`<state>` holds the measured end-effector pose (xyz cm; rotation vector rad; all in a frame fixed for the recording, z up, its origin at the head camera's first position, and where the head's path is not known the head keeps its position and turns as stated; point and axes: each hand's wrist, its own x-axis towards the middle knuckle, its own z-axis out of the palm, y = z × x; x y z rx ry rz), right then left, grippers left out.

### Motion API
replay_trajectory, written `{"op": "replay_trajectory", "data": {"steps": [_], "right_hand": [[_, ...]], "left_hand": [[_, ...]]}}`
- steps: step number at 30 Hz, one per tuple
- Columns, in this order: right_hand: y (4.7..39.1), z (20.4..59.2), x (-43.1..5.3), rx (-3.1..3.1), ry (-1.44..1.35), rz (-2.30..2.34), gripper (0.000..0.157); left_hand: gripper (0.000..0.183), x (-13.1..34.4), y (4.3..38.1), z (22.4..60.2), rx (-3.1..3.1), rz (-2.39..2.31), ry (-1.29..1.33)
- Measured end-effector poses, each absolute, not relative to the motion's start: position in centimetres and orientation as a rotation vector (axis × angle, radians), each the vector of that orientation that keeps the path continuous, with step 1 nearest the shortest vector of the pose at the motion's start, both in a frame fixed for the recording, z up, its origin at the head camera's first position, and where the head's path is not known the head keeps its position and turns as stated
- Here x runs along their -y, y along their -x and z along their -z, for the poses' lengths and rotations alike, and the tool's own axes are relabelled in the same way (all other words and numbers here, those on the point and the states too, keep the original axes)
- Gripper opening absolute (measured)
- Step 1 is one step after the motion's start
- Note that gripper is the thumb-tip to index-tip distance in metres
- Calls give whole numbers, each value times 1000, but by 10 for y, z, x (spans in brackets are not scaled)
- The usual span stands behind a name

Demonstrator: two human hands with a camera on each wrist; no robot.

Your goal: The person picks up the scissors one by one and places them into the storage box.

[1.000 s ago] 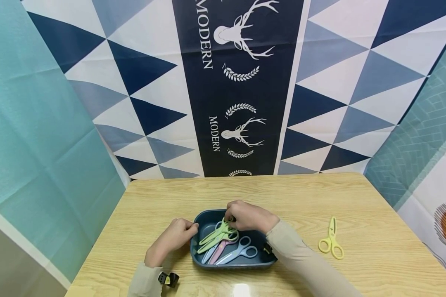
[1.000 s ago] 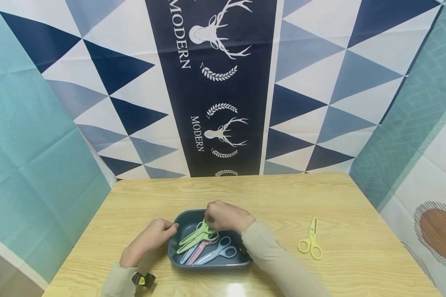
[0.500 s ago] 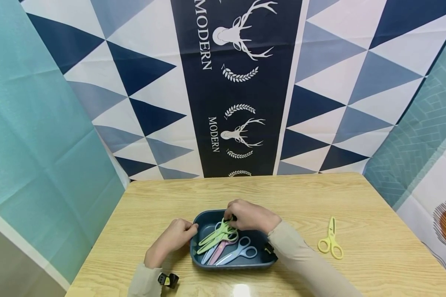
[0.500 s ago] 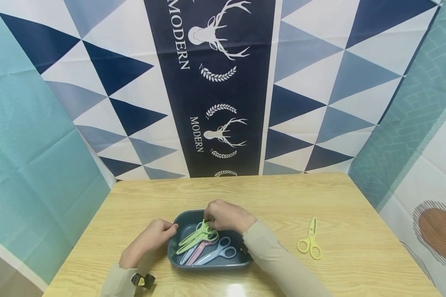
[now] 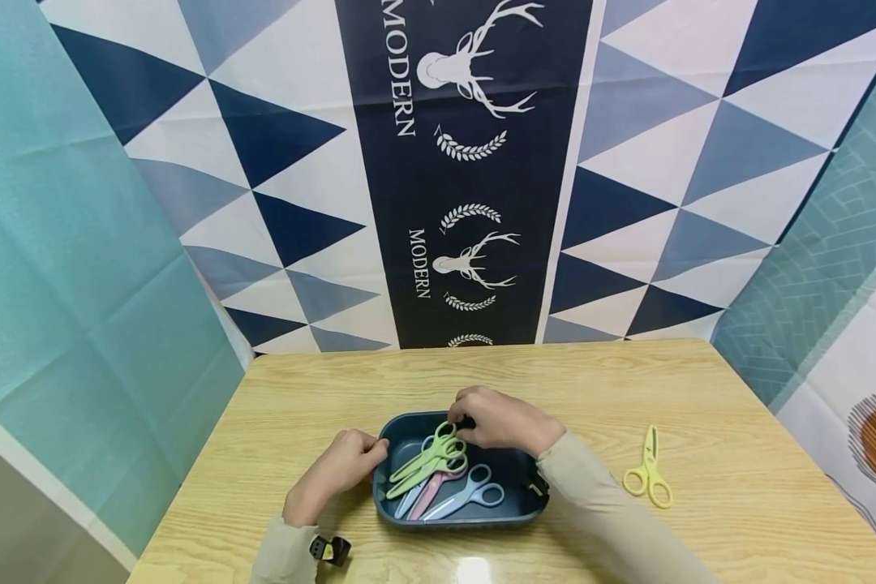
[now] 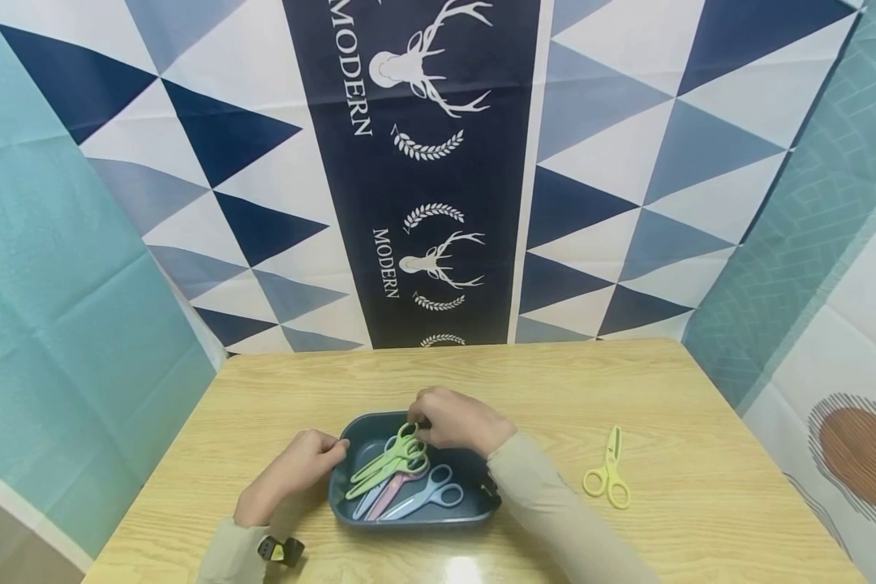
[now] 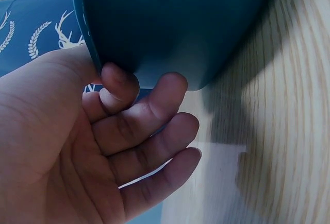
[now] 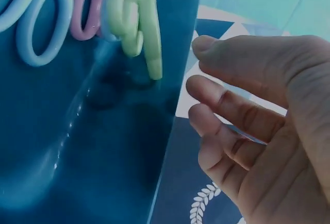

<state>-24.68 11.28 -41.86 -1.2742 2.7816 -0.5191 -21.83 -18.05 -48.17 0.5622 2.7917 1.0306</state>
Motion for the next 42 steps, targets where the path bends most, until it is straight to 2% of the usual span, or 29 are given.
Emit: {"op": "replay_trajectory", "data": {"steps": [13,32,42], "right_hand": [[244,412,-138,-2852,1202,579,23],[229,416,-196,-3045,1000,694,41],[220,422,-238,-3144,878,707,45]], "left_hand": [[52,180,219,480,-2749,-1056,-560],[52,181,219,482,-2754,-1053,-581],[51,181,220,484,-2774,-1050,-587]]}}
